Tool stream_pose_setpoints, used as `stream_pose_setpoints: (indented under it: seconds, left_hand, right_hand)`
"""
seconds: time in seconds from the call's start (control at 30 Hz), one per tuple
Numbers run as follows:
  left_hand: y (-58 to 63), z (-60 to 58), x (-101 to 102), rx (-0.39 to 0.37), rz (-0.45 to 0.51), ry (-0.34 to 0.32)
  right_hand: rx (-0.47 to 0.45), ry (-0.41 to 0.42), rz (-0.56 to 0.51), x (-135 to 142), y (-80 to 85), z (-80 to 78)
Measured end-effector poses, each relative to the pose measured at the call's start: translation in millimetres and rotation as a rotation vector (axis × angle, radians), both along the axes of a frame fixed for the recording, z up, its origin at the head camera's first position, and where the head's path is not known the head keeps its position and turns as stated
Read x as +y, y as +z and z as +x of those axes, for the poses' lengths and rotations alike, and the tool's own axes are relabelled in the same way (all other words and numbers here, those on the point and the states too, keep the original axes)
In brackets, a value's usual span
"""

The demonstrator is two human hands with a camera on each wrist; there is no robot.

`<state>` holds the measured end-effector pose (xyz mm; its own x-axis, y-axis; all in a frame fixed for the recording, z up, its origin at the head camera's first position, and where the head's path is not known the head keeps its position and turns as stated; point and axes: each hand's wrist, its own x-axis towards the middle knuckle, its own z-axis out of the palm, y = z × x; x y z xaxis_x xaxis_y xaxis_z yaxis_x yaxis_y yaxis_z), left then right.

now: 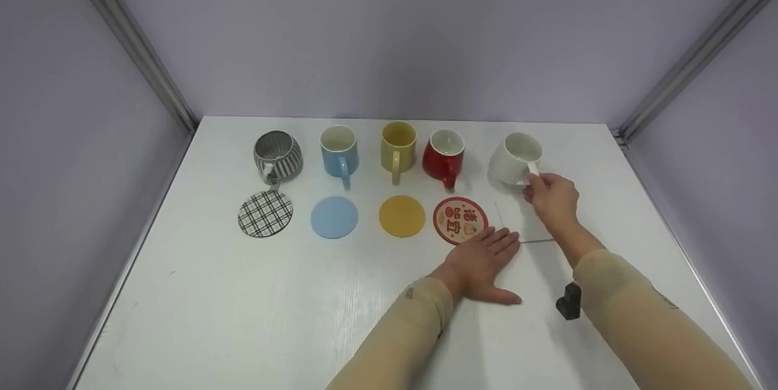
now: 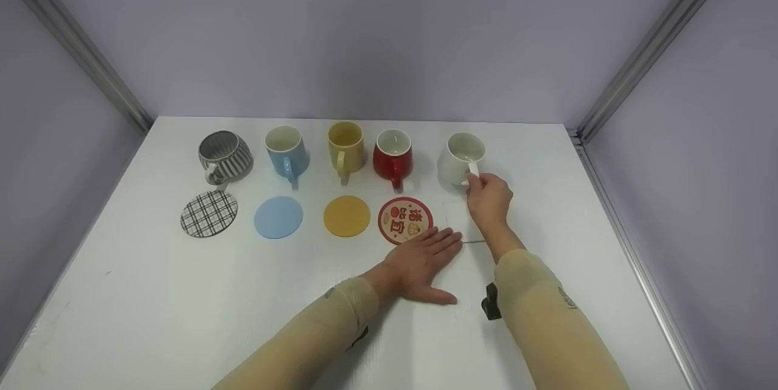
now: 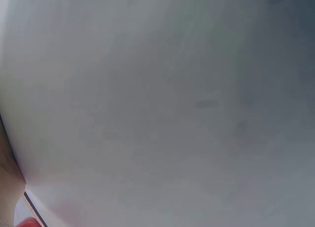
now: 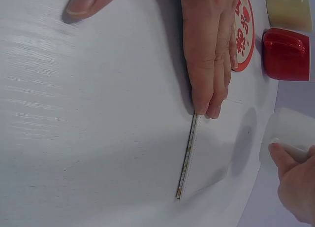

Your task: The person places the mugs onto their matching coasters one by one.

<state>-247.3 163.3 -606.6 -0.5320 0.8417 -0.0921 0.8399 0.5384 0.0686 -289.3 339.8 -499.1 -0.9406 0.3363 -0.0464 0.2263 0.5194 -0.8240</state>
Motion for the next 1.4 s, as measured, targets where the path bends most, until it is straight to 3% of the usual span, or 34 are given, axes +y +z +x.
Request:
stream_pose_setpoints:
  seconds: [0.4,0.87,1.4]
  left_hand:
    - [2.6,0.7,-1.6,0.056,-0.004,-0.006]
    - [0.4,-0.6,-0.9,0.024,0.002,-0.003]
    - [1.6,-0.4,-0.9,0.029,-0.009,0.003]
  right_hand:
    - [0.019,-0.006,-0.004,0.2,0.3,14.0]
    - [-0.038,0.015,-0.009,5.5,4.0,32.9]
    - [-0.046,-0.029,0.01,8.7,1.1,50.7]
